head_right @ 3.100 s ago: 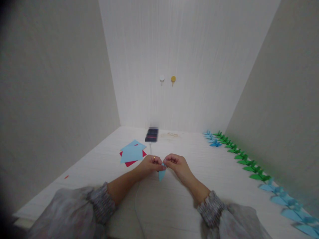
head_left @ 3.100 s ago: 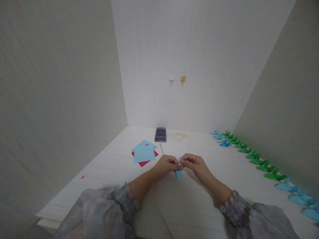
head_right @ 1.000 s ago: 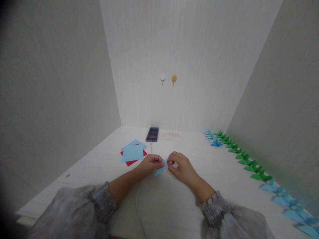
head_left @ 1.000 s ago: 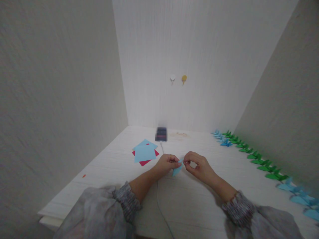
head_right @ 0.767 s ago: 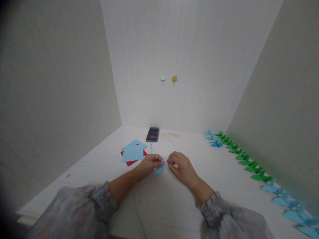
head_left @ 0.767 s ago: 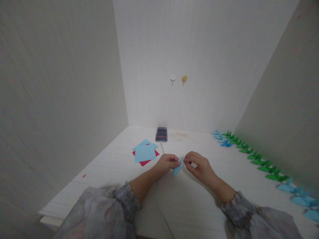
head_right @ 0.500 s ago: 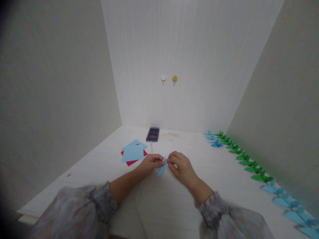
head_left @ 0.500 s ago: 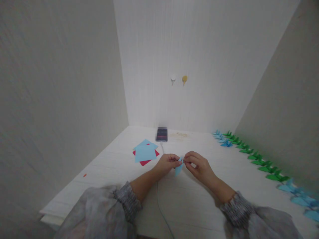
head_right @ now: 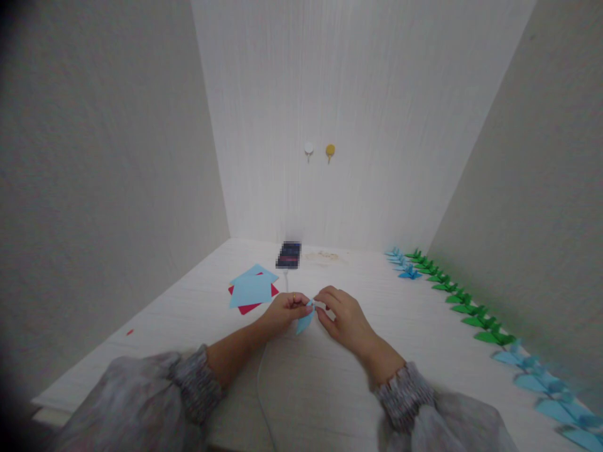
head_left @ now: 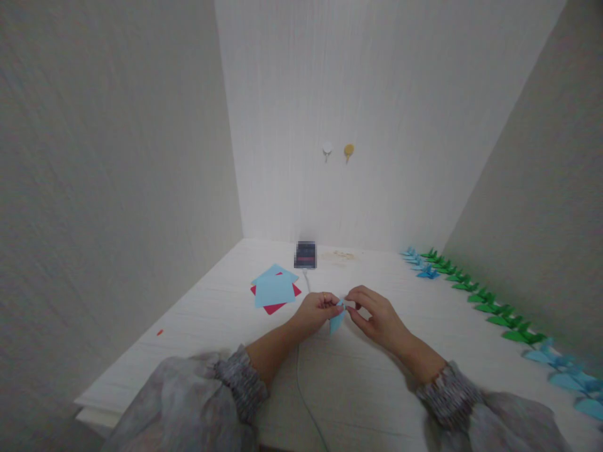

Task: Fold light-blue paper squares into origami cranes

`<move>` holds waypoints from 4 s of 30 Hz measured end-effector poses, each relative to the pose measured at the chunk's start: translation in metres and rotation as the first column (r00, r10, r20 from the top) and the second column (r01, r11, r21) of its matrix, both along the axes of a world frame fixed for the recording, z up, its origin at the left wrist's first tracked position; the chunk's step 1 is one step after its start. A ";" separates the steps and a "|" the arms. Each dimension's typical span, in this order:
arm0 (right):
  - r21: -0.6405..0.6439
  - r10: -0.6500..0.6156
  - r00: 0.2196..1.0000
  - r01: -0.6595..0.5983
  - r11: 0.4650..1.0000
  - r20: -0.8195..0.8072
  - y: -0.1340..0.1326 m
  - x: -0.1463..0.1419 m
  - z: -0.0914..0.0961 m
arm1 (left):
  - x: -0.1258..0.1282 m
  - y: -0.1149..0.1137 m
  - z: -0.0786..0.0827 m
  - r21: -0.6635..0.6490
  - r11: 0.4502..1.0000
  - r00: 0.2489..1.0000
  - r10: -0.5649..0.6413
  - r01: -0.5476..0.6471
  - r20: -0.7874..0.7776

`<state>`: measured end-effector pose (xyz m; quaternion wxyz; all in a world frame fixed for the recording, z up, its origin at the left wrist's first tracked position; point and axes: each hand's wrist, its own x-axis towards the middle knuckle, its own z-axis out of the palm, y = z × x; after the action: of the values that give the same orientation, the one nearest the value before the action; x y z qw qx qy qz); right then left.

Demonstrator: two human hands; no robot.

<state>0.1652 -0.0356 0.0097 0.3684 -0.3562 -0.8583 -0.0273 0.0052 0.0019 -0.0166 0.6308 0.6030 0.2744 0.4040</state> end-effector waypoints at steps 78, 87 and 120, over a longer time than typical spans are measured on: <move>-0.504 -0.210 0.771 -0.162 0.849 -0.601 0.006 -0.017 -0.006 | 0.001 -0.002 0.004 0.083 0.987 0.989 0.143 -0.139 -0.040; -0.473 -0.219 0.800 -0.091 0.877 -0.559 0.006 -0.015 -0.008 | 0.001 -0.002 0.004 0.096 0.990 0.993 0.107 -0.103 -0.042; -0.326 -0.080 0.876 -0.091 0.941 -0.475 0.003 -0.016 -0.005 | -0.001 0.001 0.002 -0.051 0.999 1.000 0.007 -0.008 -0.026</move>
<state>0.1493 -0.0323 0.0050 0.5036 -0.4071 -0.7323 0.2110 0.0044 0.0027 -0.0150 0.6410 0.5907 0.2949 0.3915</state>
